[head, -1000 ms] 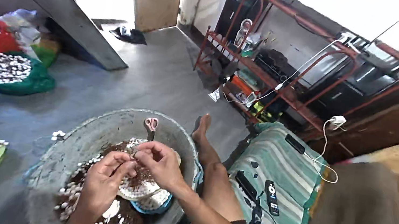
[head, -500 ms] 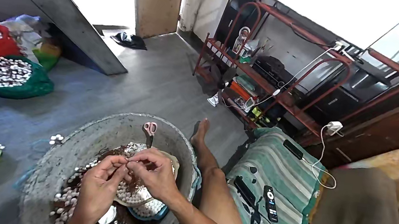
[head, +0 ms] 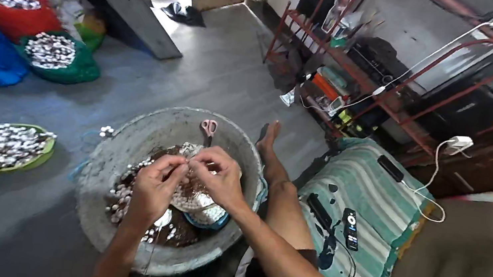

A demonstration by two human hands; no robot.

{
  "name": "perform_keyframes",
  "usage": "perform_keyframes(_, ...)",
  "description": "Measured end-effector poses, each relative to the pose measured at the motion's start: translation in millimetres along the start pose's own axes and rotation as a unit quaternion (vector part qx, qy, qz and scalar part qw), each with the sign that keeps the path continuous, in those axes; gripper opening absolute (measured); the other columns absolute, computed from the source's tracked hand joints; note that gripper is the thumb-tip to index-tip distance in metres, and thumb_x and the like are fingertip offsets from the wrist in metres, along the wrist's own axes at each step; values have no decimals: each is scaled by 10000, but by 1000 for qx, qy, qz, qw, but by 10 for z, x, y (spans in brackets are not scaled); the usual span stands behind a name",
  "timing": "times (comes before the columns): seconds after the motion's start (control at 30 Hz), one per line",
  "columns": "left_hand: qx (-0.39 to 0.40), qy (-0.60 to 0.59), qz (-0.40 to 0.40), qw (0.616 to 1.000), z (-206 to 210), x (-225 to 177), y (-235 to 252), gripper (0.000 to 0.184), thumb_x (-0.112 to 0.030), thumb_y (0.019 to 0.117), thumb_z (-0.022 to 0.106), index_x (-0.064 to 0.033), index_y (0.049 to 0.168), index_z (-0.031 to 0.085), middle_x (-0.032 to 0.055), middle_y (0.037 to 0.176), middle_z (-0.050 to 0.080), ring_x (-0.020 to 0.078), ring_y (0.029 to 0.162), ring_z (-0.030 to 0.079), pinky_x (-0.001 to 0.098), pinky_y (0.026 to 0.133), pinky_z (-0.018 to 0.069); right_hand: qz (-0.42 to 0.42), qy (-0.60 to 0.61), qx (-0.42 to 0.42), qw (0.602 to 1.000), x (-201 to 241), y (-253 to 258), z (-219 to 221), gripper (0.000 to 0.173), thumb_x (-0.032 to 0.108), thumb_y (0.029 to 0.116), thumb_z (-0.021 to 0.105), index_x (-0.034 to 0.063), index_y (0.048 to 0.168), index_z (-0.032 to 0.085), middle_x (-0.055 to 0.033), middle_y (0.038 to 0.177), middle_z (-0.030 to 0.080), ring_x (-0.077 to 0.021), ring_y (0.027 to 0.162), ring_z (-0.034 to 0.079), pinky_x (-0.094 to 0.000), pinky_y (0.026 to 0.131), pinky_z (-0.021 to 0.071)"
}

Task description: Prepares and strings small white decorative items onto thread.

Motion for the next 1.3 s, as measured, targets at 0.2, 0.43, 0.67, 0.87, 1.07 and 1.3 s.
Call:
perform_keyframes(0.2, 7, 42, 18, 999, 3, 68, -5, 166, -150, 977, 642, -38, 1076, 716, 23, 980, 734, 103, 743, 709, 263, 676, 627, -28, -25, -16, 999, -4, -39, -71, 93, 91, 910, 745, 2, 930, 764, -103, 974, 711, -139, 833, 689, -288, 716, 616)
perform_keyframes(0.43, 14, 108, 51, 993, -49, 91, -7, 169, -158, 939, 632, -102, 1030, 762, -18, 997, 716, 34, 854, 682, 197, 760, 588, -55, -112, 16, 992, 41, -16, -101, 209, 230, 923, 771, 72, 1058, 787, -47, 1000, 720, -120, 913, 673, -309, 811, 589)
perform_keyframes(0.67, 30, 189, 46, 980, -186, -130, -9, 232, -195, 1016, 638, -9, 1109, 742, 111, 1049, 732, 146, 943, 707, 367, 890, 587, -64, -103, -1, 993, 270, 1, -259, 149, 65, 978, 668, -30, 1074, 731, -100, 1006, 742, -128, 905, 715, -305, 848, 612)
perform_keyframes(0.87, 9, 42, -19, 999, -428, -19, 183, 182, -120, 1000, 647, 10, 1120, 691, 66, 1031, 725, 132, 824, 712, 329, 744, 627, 51, -172, 186, 966, -472, -471, -96, 184, 185, 1010, 650, 37, 1064, 747, -76, 1005, 725, -130, 850, 700, -321, 773, 613)
perform_keyframes(1.07, -11, 1, -13, 1000, -519, 79, 265, 154, -111, 1000, 645, -4, 1096, 701, 65, 1015, 713, 148, 794, 704, 329, 697, 623, 45, -291, 454, 841, -1333, -1197, 661, 232, 197, 973, 673, 160, 1187, 752, -85, 1124, 716, -258, 952, 713, -508, 847, 601)
perform_keyframes(1.3, -17, -15, -12, 1000, -569, 90, 279, 154, -101, 1000, 642, 6, 1091, 705, 70, 994, 720, 144, 788, 709, 311, 684, 625, 29, -350, 557, 753, -1712, -1366, 1311, 300, 172, 983, 650, 193, 1272, 724, -110, 1249, 685, -318, 1148, 666, -539, 939, 568)
Point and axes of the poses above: each hand's wrist, its own y-axis towards the middle knuckle, its own z-axis out of the palm, x = y × z, the point moved 3 cm from there along y, towards the middle knuckle
